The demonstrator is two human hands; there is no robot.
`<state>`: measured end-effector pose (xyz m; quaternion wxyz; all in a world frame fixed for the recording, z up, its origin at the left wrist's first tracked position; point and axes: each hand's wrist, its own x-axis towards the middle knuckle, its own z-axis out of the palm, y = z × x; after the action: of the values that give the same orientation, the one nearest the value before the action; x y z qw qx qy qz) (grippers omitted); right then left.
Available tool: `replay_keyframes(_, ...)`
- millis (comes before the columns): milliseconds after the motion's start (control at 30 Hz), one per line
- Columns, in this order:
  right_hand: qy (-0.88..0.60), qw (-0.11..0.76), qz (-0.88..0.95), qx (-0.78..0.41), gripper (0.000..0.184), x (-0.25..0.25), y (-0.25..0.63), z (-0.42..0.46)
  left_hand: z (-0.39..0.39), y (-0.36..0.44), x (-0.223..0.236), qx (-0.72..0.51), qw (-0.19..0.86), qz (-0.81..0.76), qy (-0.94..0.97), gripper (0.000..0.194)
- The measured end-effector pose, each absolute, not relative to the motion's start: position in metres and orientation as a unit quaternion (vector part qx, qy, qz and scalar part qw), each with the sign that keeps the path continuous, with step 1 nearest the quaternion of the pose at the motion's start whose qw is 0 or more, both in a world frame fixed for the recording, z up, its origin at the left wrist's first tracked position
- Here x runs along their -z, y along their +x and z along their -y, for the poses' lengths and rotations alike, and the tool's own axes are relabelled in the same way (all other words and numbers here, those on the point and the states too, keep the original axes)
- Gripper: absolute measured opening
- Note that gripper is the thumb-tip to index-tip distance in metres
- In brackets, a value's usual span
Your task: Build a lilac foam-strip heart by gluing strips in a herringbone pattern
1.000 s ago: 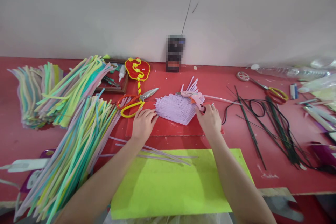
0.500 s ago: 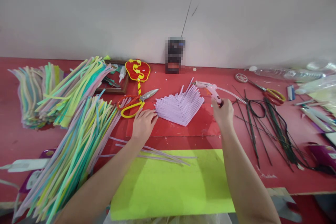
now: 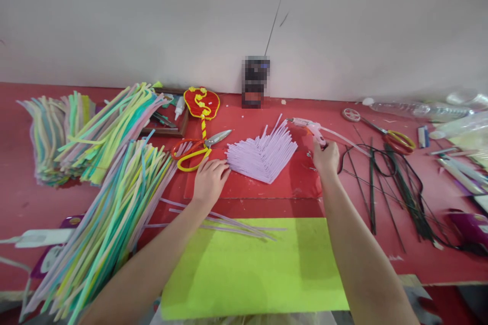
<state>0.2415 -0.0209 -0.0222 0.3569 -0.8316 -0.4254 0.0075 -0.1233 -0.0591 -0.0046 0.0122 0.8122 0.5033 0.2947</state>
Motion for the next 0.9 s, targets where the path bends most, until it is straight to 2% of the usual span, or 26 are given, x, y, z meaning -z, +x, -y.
replay_keyframes(467,-0.855,0.329,0.402,-0.008,0.039,0.031,0.234,0.006,0.059,-0.123,0.004,-0.29,0.023,-0.508,0.811,0.008)
replay_keyframes(600,-0.855,0.292,0.426,0.048,0.052,0.026,0.228,0.012,0.06,-0.124,0.005,-0.292,0.025,-0.507,0.81,0.008)
replay_keyframes(700,-0.83,0.311,0.454,0.097,0.044,0.02,0.22,0.021,0.059,-0.124,0.005,-0.289,0.029,-0.508,0.811,0.009)
replay_keyframes(800,-0.788,0.336,0.513,0.052,0.033,0.017,0.21,0.027,0.059,-0.124,0.006,-0.286,0.029,-0.507,0.812,0.01)
replay_keyframes(900,-0.763,0.349,0.542,-0.042,0.033,0.017,0.198,0.027,0.06,-0.124,0.005,-0.282,0.032,-0.506,0.814,0.014)
